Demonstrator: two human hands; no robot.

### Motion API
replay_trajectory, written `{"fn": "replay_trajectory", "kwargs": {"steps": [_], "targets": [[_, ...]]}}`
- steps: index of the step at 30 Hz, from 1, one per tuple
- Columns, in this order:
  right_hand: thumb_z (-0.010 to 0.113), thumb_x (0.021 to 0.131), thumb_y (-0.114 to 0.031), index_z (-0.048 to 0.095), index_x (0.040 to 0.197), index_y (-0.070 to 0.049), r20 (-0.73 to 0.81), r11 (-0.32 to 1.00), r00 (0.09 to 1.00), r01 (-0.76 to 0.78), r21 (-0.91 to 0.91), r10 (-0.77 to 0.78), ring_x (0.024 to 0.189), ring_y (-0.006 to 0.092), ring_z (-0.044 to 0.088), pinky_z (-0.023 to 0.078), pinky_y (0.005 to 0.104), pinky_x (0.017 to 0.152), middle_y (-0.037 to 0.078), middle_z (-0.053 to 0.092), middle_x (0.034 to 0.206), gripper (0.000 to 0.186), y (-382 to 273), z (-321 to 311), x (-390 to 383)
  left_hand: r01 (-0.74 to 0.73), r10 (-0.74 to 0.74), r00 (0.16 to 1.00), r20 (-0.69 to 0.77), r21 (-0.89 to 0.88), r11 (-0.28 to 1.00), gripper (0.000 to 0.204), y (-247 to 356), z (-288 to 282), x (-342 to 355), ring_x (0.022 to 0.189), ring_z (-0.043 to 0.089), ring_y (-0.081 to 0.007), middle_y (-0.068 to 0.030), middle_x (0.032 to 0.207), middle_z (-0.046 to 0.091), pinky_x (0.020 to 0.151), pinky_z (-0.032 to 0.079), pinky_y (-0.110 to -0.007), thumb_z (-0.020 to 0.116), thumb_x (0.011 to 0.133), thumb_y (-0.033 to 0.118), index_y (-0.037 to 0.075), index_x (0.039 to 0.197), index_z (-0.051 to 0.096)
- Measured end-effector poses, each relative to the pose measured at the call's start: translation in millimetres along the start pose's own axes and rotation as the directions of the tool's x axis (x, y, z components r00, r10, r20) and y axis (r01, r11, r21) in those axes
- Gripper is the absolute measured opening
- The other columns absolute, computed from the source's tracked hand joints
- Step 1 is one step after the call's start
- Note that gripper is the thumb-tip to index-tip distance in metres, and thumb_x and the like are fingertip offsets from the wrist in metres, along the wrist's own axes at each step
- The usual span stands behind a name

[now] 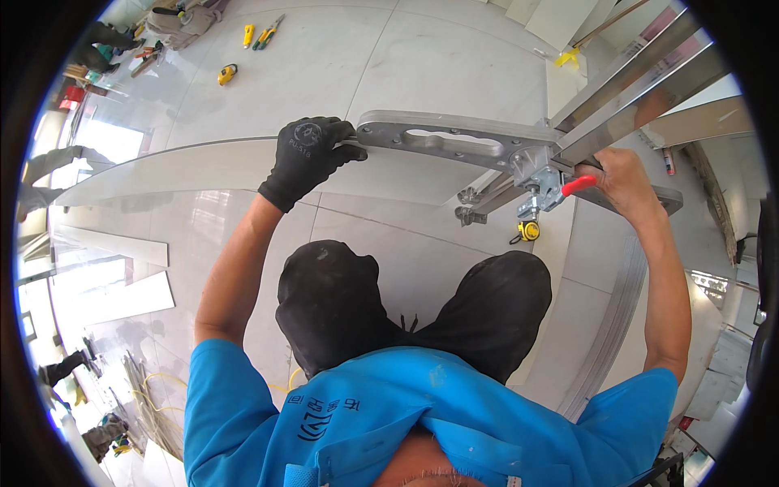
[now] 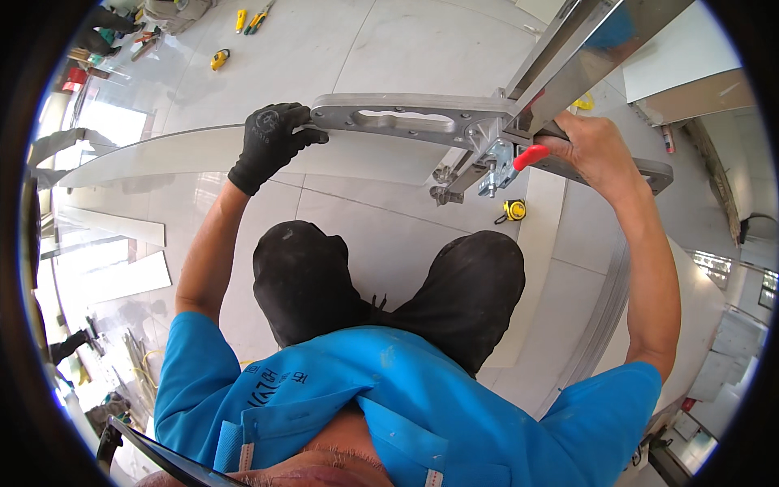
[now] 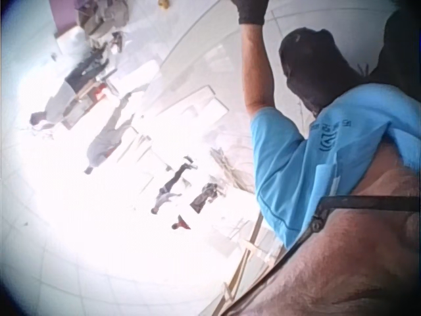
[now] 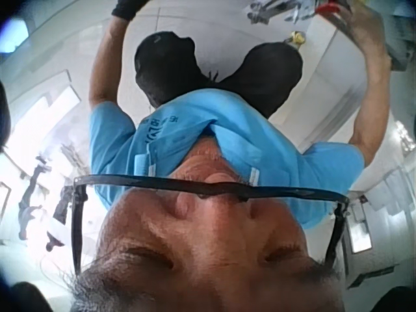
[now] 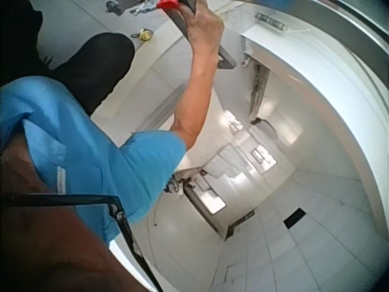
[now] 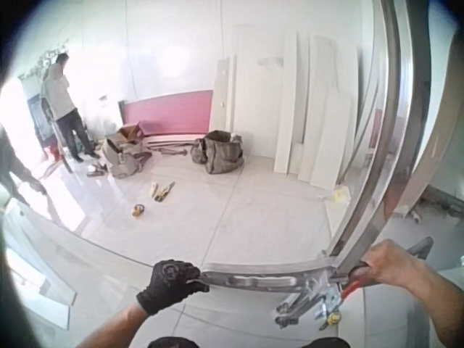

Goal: The person measures and marks white panels on the floor using a tape measure and utility knife, then cuts them to size. They also use a manual tile cutter to score and snap a larger panel. The cut pieces are set aside on the floor.

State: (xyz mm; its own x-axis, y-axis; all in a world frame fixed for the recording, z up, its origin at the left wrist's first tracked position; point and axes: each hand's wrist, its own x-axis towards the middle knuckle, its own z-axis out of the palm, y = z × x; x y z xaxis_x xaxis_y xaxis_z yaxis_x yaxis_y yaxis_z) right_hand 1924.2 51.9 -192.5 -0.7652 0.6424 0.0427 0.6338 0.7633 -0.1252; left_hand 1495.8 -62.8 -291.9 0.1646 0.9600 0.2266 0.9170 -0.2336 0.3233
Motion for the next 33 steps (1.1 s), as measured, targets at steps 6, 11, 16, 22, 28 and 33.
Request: {"fn": "replay_trajectory", "kwargs": {"steps": [6,11,16,22,28,33], "targets": [[0.075,0.079,-0.020,0.058,0.092,-0.003,-0.022,1.000,1.000,0.007,-0.008,-0.008,0.064,0.0347,0.057,0.046,0.0388,0.058,0.016,0.060,0.072,0.027,-15.4,-7.4,1.1,0.012,-0.012,1.000,-0.008,-0.006,1.000,0.032,-4.1,3.3,-1.2,0.067,0.061,-0.0238,-0.0031,0.070,0.063,0.061,0.046,-0.036,0.075,0.073,0.041,0.011,0.083,0.069],[0.077,0.077,-0.017,0.058,0.089,-0.002,-0.061,0.999,0.997,0.041,0.036,-0.039,0.062,0.0339,0.057,0.045,0.0381,0.056,0.015,0.061,0.072,0.027,-11.6,-3.5,-1.1,-0.034,0.034,0.999,-0.042,0.010,0.999,0.032,-0.7,0.7,1.0,0.066,0.061,-0.0235,-0.0027,0.068,0.061,0.060,0.046,-0.036,0.075,0.073,0.040,0.011,0.081,0.068],[0.079,0.076,-0.018,0.055,0.077,0.000,-0.014,0.999,1.000,0.002,0.040,-0.001,0.059,0.0338,0.054,0.044,0.0383,0.053,0.016,0.058,0.067,0.029,-5.9,0.2,-2.9,-0.039,0.038,0.998,-0.051,-0.012,0.999,0.032,-0.3,0.7,3.4,0.062,0.058,-0.0239,-0.0033,0.064,0.058,0.057,0.044,-0.036,0.076,0.073,0.039,0.010,0.076,0.064],[0.079,0.075,-0.018,0.052,0.071,0.000,-0.062,1.000,0.998,0.026,0.018,-0.024,0.057,0.0343,0.054,0.043,0.0379,0.051,0.017,0.057,0.066,0.033,-4.2,3.6,-4.2,-0.047,0.047,0.998,-0.039,0.012,0.999,0.032,2.2,-1.5,1.5,0.062,0.058,-0.0251,-0.0041,0.065,0.059,0.057,0.044,-0.036,0.076,0.072,0.040,0.010,0.076,0.065],[0.078,0.076,-0.021,0.050,0.069,0.000,-0.125,0.993,0.988,0.096,0.075,-0.086,0.059,0.0356,0.055,0.043,0.0393,0.052,0.018,0.056,0.066,0.036,-14.8,3.5,2.3,0.082,-0.081,0.996,0.022,-0.076,0.994,0.032,3.0,-3.6,-2.0,0.062,0.060,-0.0237,-0.0038,0.066,0.060,0.056,0.046,-0.035,0.078,0.072,0.038,0.010,0.082,0.066],[0.077,0.076,-0.023,0.050,0.068,0.000,-0.057,0.994,0.993,0.100,-0.032,-0.102,0.060,0.0371,0.054,0.043,0.0421,0.054,0.018,0.054,0.064,0.037,-3.0,2.8,-5.0,0.198,-0.173,0.980,0.096,-0.451,0.870,0.066,11.7,-19.8,6.9,0.080,0.070,-0.0166,-0.0085,0.089,0.070,0.069,0.055,-0.031,0.084,0.068,0.025,0.015,0.128,0.058]]}}
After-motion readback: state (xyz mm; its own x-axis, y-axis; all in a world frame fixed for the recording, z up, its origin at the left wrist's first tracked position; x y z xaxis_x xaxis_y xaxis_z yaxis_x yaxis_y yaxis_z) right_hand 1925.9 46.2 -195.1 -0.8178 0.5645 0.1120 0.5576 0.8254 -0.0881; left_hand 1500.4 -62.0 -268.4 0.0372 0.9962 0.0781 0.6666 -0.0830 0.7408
